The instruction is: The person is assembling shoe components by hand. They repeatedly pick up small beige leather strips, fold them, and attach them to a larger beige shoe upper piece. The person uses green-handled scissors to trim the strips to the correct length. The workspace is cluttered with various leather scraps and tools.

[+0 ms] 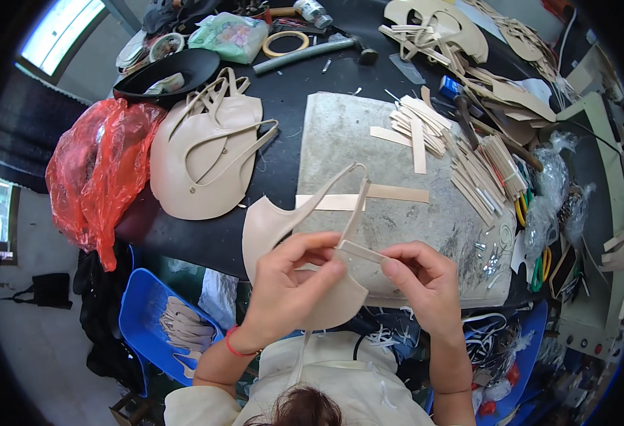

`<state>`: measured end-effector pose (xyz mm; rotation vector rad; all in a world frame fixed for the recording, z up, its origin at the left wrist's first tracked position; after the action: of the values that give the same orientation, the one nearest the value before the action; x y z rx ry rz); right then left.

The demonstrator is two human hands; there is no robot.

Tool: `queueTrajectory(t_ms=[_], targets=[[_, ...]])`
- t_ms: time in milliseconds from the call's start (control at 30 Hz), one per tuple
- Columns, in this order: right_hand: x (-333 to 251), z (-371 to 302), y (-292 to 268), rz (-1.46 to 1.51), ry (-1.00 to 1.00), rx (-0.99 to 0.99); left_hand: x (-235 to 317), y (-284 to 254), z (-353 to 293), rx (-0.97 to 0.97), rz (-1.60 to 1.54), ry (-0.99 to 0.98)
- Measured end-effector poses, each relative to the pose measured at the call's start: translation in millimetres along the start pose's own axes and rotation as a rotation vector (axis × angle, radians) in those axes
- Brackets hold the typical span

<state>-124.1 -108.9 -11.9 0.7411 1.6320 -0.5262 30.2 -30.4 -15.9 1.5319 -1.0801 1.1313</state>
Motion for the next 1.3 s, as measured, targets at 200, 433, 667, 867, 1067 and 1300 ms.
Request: queueTrajectory(t_ms=[200,433,667,867,1067,1300], targets=[[-4.7,3.1,3.0,-0.024,-0.005,-0.008,-4.5,26.5,4.7,-0.074,-0.062,-0.03],[-1.3,2.8,2.5,-0.146,0.023,-0.047,-6.7,27.7,2.9,-0.099,-0.066,-0.036],[-0.2,3.5,2.4,-0.147,0.02,-0.043,-5.6,28.5,1.8,-0.113,-0.059,-0.043],[-3.9,2.5,8.1,-0.127,-0.038,-0.066,-19.4,22.1,0.8,-0.084,-0.189,-0.086],[-6.8,-1.5,8.3,-0.166,-0.124,-0.077,-25.0,17.8,-3.0,0.072,-0.24,-0.083],[-15.0,-9.6,17.5,-0.356,-0.133,0.012,-20.0,25.7,-7.0,-0.044,-0.024,-0.032]])
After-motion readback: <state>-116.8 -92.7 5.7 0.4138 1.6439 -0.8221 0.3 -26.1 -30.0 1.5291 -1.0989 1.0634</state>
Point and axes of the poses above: each hand's wrist, its own z-axis towards the middle knuckle, its own y-axis out of the palm, x = y × z, the point moved 9 cm from there along z, towards the middle knuckle, and after that the axes turned 9 degrees about -x, right-handed, at the moved point
